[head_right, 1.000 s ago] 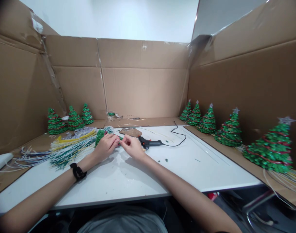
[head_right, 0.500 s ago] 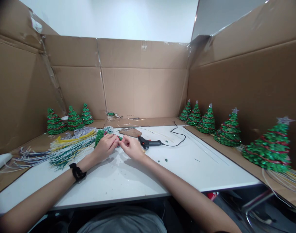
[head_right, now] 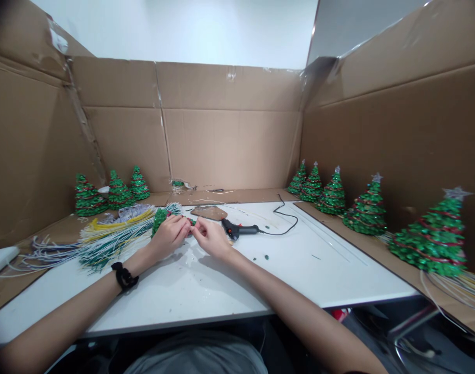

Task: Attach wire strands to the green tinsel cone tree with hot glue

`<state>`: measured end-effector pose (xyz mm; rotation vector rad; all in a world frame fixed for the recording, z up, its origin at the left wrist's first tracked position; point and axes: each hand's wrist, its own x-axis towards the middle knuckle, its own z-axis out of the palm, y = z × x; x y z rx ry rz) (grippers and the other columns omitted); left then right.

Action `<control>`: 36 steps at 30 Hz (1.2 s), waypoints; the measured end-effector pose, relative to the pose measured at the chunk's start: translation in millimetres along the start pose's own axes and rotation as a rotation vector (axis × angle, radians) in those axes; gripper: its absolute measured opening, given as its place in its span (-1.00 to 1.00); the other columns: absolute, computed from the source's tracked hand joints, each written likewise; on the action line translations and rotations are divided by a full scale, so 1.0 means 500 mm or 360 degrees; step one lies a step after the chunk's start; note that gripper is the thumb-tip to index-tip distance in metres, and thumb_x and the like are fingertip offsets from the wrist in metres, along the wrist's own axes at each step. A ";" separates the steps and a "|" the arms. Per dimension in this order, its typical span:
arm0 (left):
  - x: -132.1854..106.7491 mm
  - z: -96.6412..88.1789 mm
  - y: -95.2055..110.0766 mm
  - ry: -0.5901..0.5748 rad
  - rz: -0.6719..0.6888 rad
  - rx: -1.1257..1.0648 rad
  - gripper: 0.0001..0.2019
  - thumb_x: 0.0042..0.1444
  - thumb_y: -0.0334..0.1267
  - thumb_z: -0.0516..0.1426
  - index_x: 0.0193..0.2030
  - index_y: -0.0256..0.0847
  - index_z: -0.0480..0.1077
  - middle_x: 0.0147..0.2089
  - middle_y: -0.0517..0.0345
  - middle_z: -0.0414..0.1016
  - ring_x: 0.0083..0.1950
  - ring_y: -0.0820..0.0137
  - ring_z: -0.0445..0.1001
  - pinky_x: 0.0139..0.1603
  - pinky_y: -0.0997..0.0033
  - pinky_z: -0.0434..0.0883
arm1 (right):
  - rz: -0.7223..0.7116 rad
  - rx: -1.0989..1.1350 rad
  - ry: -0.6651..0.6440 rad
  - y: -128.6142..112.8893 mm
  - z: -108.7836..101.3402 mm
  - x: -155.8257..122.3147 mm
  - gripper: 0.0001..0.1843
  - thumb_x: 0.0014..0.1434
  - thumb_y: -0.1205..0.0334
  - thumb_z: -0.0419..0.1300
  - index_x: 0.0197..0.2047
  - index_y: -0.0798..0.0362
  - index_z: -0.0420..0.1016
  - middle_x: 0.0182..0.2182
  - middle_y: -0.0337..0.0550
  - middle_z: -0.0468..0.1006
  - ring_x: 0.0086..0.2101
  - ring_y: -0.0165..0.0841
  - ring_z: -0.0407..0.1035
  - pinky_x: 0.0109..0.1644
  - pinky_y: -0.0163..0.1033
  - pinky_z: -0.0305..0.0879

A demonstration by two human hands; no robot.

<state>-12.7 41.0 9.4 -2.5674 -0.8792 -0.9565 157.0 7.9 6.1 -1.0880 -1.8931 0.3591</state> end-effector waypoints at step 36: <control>0.000 0.001 -0.002 0.0018 -0.0040 0.0001 -0.70 0.30 -0.28 -0.17 -0.43 -0.20 0.23 -0.44 0.14 0.30 -0.35 0.32 0.29 -0.25 0.31 0.22 | 0.0056 -0.0064 0.0013 0.002 0.007 0.001 -0.74 0.17 0.15 0.02 -0.51 0.04 0.12 -0.59 -0.32 0.29 -0.55 -0.46 0.15 -0.48 -0.37 -0.05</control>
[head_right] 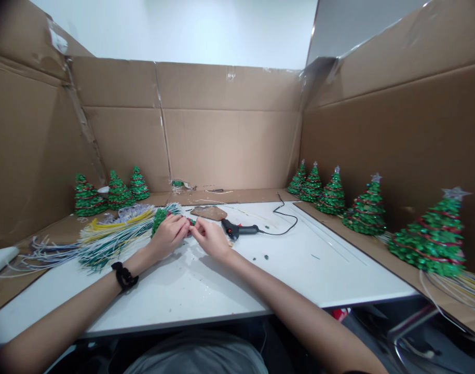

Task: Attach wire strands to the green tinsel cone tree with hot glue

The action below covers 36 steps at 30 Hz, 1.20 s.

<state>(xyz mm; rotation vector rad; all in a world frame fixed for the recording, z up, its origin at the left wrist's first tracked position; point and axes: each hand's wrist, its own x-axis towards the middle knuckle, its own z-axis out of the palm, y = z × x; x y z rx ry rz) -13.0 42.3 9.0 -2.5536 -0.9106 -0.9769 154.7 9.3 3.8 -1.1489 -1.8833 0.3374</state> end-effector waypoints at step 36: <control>-0.001 -0.002 0.000 0.0006 0.0015 -0.0064 -0.67 0.30 -0.26 -0.18 -0.46 -0.19 0.23 -0.44 0.11 0.29 -0.34 0.31 0.28 -0.25 0.29 0.22 | 0.0021 -0.0173 0.0058 -0.010 -0.005 -0.001 -0.72 0.15 0.11 0.05 -0.53 0.04 0.19 -0.62 -0.32 0.31 -0.59 -0.47 0.12 -0.49 -0.37 -0.10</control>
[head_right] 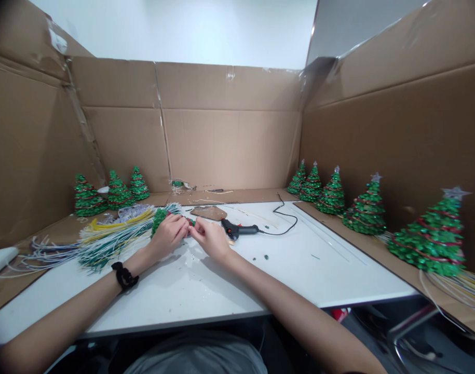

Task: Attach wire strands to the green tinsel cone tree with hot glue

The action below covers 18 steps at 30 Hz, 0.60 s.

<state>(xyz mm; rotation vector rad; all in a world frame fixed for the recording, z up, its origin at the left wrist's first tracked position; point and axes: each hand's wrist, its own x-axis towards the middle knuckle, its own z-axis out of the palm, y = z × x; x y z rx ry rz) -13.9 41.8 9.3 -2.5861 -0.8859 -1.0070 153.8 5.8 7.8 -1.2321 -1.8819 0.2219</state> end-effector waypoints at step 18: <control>0.000 0.000 0.002 -0.0001 -0.0044 0.0048 -0.70 0.29 -0.29 -0.19 -0.42 -0.19 0.23 -0.44 0.12 0.31 -0.35 0.31 0.29 -0.24 0.29 0.22 | -0.0130 0.0224 -0.0096 0.009 -0.002 -0.001 -0.82 0.20 0.17 -0.02 -0.39 0.04 0.27 -0.55 -0.29 0.37 -0.52 -0.43 0.21 -0.43 -0.37 0.01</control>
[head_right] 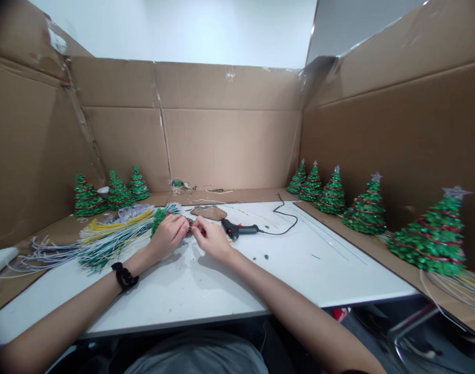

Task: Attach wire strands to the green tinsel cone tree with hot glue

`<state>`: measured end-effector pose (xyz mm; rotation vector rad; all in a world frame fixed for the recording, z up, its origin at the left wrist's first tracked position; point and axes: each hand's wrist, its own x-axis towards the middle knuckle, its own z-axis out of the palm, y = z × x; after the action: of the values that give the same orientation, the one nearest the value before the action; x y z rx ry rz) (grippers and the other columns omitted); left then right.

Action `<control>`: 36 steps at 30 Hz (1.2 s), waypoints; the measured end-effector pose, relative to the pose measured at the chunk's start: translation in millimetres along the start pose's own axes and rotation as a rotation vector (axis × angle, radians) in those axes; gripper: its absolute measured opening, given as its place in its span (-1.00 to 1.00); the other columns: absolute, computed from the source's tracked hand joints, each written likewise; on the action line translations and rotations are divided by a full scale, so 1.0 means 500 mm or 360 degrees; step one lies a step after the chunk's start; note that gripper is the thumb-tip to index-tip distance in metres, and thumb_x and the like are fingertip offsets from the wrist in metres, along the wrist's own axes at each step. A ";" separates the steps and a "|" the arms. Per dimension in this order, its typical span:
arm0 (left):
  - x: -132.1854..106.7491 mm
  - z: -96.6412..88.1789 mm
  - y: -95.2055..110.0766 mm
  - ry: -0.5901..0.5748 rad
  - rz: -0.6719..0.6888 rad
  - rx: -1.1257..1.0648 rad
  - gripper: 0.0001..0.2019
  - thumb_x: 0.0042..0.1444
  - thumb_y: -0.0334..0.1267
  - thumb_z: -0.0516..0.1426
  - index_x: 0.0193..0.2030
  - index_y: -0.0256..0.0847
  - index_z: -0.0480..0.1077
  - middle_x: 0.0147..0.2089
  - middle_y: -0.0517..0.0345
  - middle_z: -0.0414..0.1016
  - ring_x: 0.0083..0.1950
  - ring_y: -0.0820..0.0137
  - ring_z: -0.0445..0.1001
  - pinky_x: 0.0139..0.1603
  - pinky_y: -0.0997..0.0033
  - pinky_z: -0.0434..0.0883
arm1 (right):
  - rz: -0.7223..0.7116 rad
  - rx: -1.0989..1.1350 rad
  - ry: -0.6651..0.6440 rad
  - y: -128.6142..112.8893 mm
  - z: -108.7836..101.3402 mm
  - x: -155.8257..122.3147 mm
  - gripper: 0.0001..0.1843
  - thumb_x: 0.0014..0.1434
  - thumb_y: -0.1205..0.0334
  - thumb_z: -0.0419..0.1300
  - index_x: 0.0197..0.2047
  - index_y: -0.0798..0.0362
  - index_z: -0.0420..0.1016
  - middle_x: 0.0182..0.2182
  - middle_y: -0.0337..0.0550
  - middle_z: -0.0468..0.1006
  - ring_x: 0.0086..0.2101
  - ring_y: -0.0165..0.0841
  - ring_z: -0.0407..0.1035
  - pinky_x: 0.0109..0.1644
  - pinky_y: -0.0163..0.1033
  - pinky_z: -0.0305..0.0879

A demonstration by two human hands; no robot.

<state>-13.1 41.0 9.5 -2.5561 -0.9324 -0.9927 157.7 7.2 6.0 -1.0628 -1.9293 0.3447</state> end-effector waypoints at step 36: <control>0.000 0.005 0.001 -0.0024 0.0124 0.0044 -0.71 0.30 -0.30 -0.19 -0.38 -0.19 0.25 -0.41 0.10 0.32 -0.31 0.30 0.29 -0.23 0.29 0.24 | -0.0035 -0.0057 0.0043 -0.010 -0.005 0.002 -0.79 0.14 0.20 -0.01 -0.51 0.04 0.14 -0.61 -0.32 0.26 -0.58 -0.47 0.10 -0.47 -0.36 -0.08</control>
<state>-11.6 41.6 7.9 -2.5596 -0.8377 -0.9340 156.6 4.7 10.8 -1.0635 -1.9283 0.2831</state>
